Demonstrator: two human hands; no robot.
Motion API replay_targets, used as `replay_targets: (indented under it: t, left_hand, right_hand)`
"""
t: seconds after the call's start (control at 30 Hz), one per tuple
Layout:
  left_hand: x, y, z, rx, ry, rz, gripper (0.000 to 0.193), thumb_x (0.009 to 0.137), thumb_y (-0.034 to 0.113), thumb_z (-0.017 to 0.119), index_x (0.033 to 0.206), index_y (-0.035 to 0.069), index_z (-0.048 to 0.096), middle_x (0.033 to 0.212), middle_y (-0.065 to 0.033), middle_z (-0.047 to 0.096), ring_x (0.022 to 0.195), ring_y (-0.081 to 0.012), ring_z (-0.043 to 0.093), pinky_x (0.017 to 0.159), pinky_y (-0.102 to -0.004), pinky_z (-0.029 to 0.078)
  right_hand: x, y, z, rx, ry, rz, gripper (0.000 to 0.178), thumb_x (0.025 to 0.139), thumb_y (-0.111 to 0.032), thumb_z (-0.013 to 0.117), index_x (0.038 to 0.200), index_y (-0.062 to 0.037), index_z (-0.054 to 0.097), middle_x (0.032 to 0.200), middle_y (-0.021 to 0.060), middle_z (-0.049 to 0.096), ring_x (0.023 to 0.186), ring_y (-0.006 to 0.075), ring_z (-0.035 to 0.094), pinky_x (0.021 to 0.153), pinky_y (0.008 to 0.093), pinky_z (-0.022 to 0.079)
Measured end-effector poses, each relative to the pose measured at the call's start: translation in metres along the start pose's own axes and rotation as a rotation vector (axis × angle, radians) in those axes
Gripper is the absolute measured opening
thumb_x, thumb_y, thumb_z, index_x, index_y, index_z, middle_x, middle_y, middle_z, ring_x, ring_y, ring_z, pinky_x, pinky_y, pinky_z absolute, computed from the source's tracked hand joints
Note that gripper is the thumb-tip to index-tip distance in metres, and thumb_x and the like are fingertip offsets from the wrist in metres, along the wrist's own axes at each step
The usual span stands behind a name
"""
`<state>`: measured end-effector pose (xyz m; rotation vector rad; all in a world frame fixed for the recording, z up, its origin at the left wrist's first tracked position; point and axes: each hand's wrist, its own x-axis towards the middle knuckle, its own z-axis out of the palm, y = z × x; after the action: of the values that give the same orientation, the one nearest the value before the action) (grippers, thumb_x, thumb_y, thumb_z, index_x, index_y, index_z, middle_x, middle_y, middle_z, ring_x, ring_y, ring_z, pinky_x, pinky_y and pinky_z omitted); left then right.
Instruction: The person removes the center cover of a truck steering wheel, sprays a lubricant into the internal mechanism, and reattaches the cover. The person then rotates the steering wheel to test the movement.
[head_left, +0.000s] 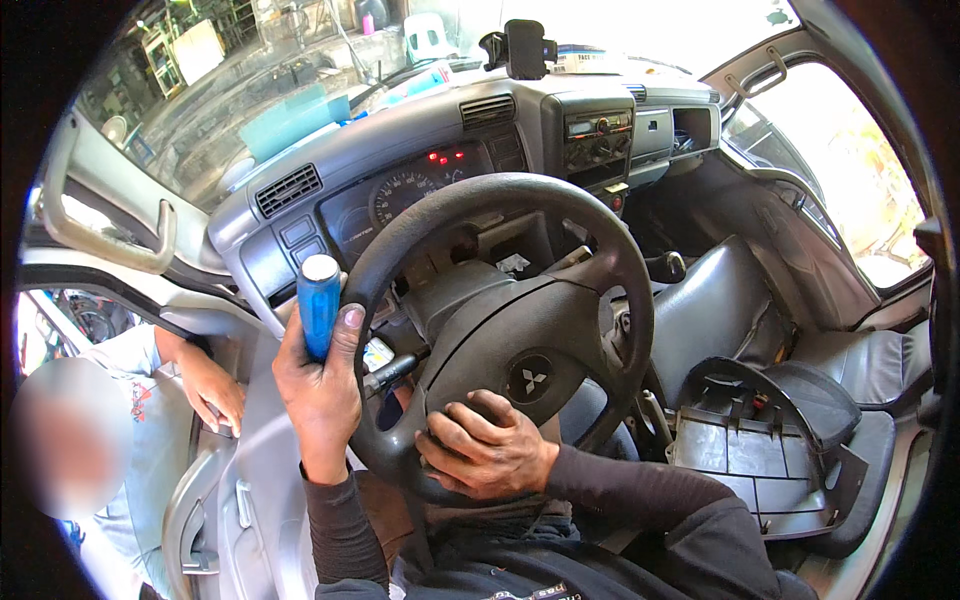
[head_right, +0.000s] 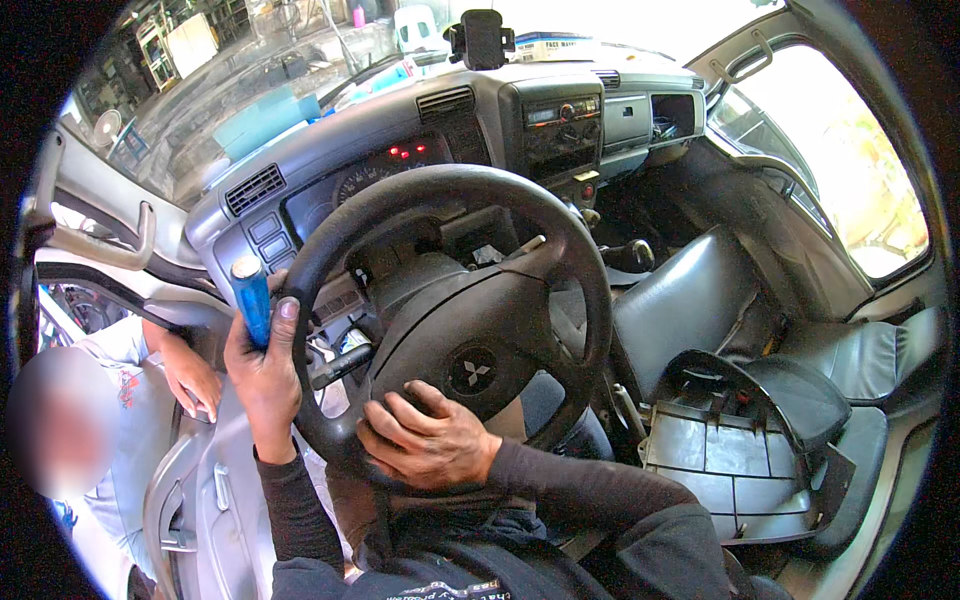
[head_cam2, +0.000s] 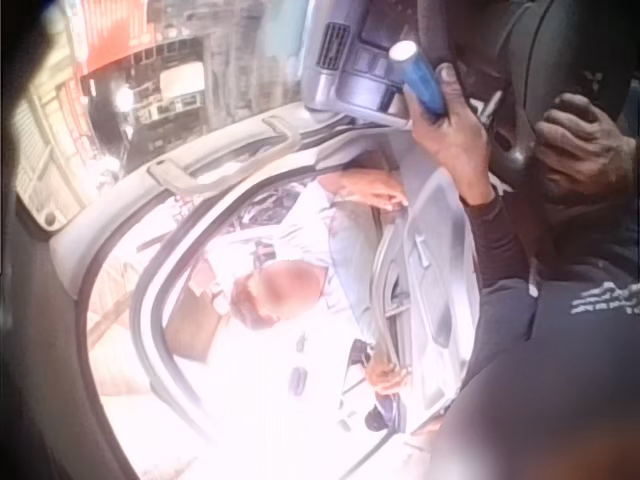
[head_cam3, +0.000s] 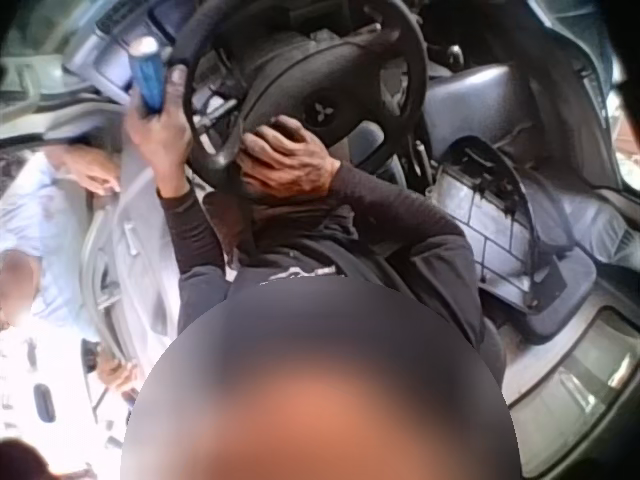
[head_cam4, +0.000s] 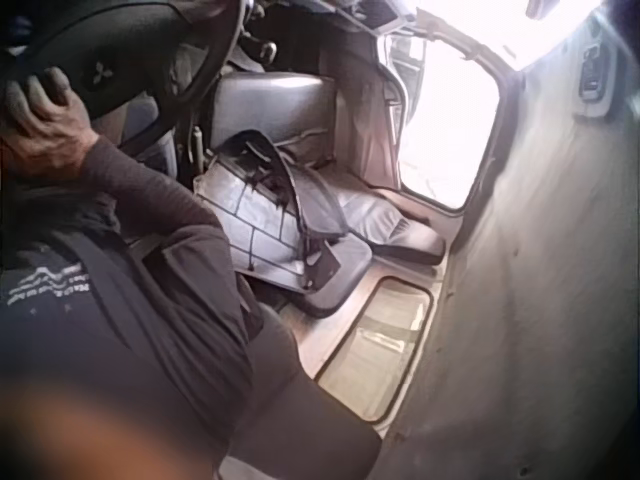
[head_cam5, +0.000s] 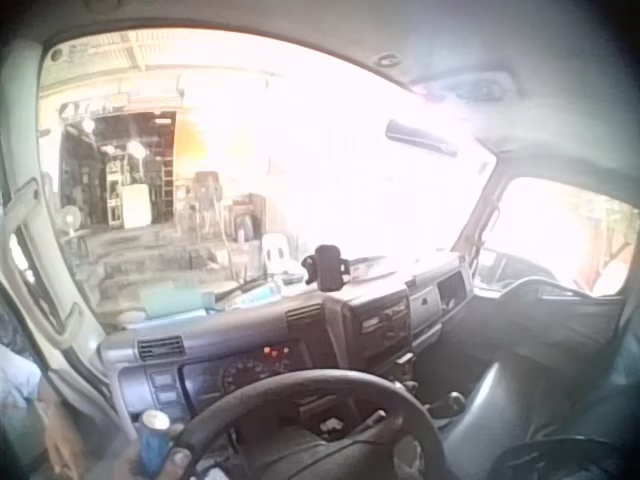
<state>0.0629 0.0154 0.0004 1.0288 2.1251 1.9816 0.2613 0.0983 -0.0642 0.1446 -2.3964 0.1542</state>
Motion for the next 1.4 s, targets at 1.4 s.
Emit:
replay_targets:
  t: [1.4]
  left_hand:
    - [0.017, 0.010, 0.003, -0.034, -0.070, -0.037, 0.036, 0.100, 0.021, 0.077, 0.130, 0.002, 0.072, 0.114, -0.0047, 0.076, 0.101, -0.0101, 0.064, 0.095, -0.0286, 0.051]
  right_hand:
    - [0.025, -0.001, 0.007, -0.003, 0.018, 0.058, 0.035, 0.087, -0.034, 0.077, 0.113, -0.0121, 0.071, 0.114, 0.0066, 0.065, 0.100, 0.0213, 0.063, 0.094, 0.0427, 0.046]
